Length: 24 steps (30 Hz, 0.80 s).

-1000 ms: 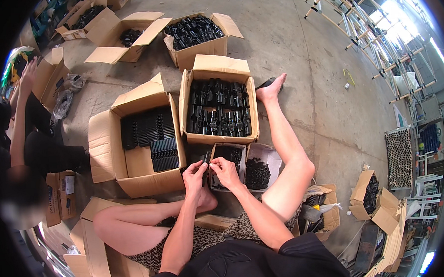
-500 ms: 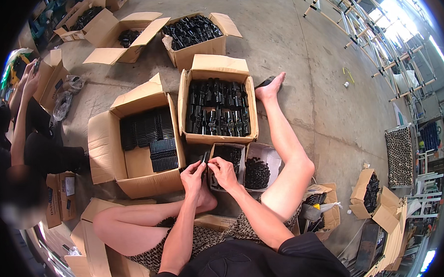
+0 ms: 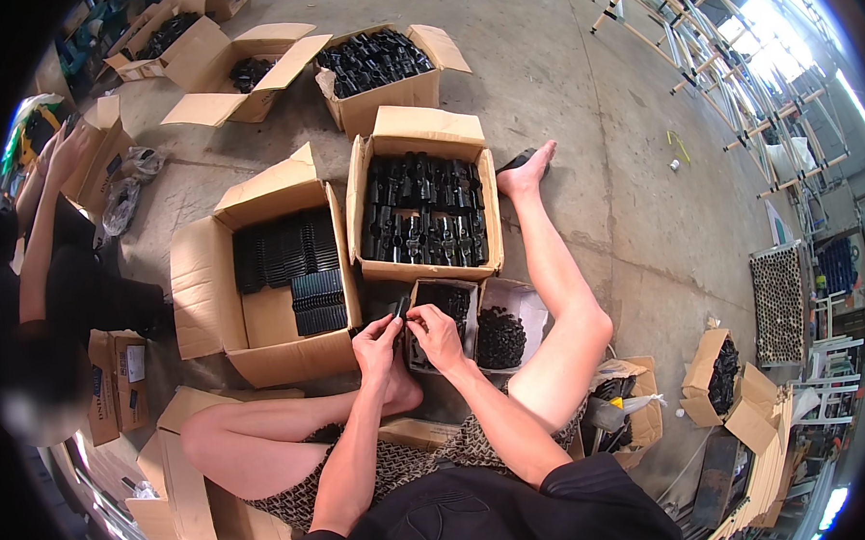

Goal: The person sits on the floor and sorts small black metal parts by moving them from a large box into a smaller cardboard box.

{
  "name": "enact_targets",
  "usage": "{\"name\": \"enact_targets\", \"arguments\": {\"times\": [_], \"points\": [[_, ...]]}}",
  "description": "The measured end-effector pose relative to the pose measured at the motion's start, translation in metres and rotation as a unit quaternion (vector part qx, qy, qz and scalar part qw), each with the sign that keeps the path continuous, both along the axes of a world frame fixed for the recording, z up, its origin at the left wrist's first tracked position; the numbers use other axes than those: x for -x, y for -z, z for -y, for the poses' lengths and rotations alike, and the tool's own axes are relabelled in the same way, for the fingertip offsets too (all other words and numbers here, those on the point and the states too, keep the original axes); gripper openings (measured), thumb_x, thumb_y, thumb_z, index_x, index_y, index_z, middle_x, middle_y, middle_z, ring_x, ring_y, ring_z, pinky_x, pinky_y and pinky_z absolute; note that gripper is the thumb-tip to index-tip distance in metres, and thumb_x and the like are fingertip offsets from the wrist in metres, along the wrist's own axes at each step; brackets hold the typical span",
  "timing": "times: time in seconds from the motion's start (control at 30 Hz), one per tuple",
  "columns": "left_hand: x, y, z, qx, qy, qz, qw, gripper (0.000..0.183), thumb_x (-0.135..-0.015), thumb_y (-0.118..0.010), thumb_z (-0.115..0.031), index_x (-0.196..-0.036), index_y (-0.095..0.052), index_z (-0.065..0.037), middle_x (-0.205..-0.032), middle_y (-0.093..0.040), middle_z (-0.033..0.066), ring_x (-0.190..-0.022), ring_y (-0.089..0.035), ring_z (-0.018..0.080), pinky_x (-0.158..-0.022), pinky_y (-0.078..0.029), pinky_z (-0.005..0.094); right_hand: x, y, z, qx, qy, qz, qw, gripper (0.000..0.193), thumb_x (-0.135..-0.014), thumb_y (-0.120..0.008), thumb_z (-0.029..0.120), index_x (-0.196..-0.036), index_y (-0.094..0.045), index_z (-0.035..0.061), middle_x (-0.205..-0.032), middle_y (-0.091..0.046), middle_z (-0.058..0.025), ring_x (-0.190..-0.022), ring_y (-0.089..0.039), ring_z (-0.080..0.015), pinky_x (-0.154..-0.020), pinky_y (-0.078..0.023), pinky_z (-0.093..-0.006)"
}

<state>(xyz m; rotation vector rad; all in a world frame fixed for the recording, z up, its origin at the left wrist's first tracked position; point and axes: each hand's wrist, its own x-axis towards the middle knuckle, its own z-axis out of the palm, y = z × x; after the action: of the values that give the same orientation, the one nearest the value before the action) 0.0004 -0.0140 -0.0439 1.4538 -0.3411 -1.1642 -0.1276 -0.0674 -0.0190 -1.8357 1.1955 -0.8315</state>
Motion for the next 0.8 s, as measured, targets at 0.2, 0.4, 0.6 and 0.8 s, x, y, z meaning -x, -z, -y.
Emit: {"name": "enact_targets", "arguments": {"times": [0.2,0.4,0.6,0.8], "points": [[0.001,-0.002,0.002,0.006,-0.007,-0.011,1.0,0.028,-0.086,-0.076,-0.009,-0.11,-0.071,0.006,-0.095,-0.073,0.0105,-0.082,-0.065,0.0111,-0.076,-0.052,0.0228,0.0,-0.003,0.003,0.026,-0.019,-0.012,0.999,0.016,-0.082,-0.07,-0.002,-0.098,-0.067,-0.0015,-0.095,-0.067,-0.0143,-0.082,-0.069,-0.0259,-0.07,-0.055,-0.0338],[-0.001,-0.001,0.001,-0.001,-0.024,-0.017,1.0,0.028,-0.086,-0.076,-0.008,-0.109,-0.071,0.006,-0.094,-0.073,0.0098,-0.082,-0.065,0.0109,-0.075,-0.052,0.0227,-0.003,-0.002,0.0,-0.041,0.0,0.055,0.998,0.014,-0.084,-0.07,0.0,-0.097,-0.07,-0.0017,-0.095,-0.068,-0.0122,-0.083,-0.069,-0.0199,-0.072,-0.056,-0.0306],[0.0,0.003,0.001,-0.015,-0.015,-0.014,1.0,0.025,-0.087,-0.075,-0.007,-0.109,-0.072,0.004,-0.094,-0.073,0.0088,-0.082,-0.066,0.011,-0.073,-0.052,0.0231,-0.004,0.004,0.001,-0.077,0.037,0.061,0.995,0.017,-0.091,-0.067,0.008,-0.104,-0.066,-0.0026,-0.088,-0.07,-0.0137,-0.076,-0.069,-0.0175,-0.071,-0.056,-0.0302],[0.002,0.002,0.0,-0.009,-0.01,-0.031,0.999,0.026,-0.087,-0.075,-0.008,-0.109,-0.072,0.004,-0.093,-0.073,0.0085,-0.079,-0.065,0.0107,-0.072,-0.052,0.0231,-0.006,0.006,0.002,-0.2,0.078,0.093,0.972,0.015,-0.095,-0.064,0.01,-0.103,-0.059,-0.0017,-0.084,-0.07,-0.0096,-0.073,-0.067,-0.0143,-0.066,-0.054,-0.028]]}}
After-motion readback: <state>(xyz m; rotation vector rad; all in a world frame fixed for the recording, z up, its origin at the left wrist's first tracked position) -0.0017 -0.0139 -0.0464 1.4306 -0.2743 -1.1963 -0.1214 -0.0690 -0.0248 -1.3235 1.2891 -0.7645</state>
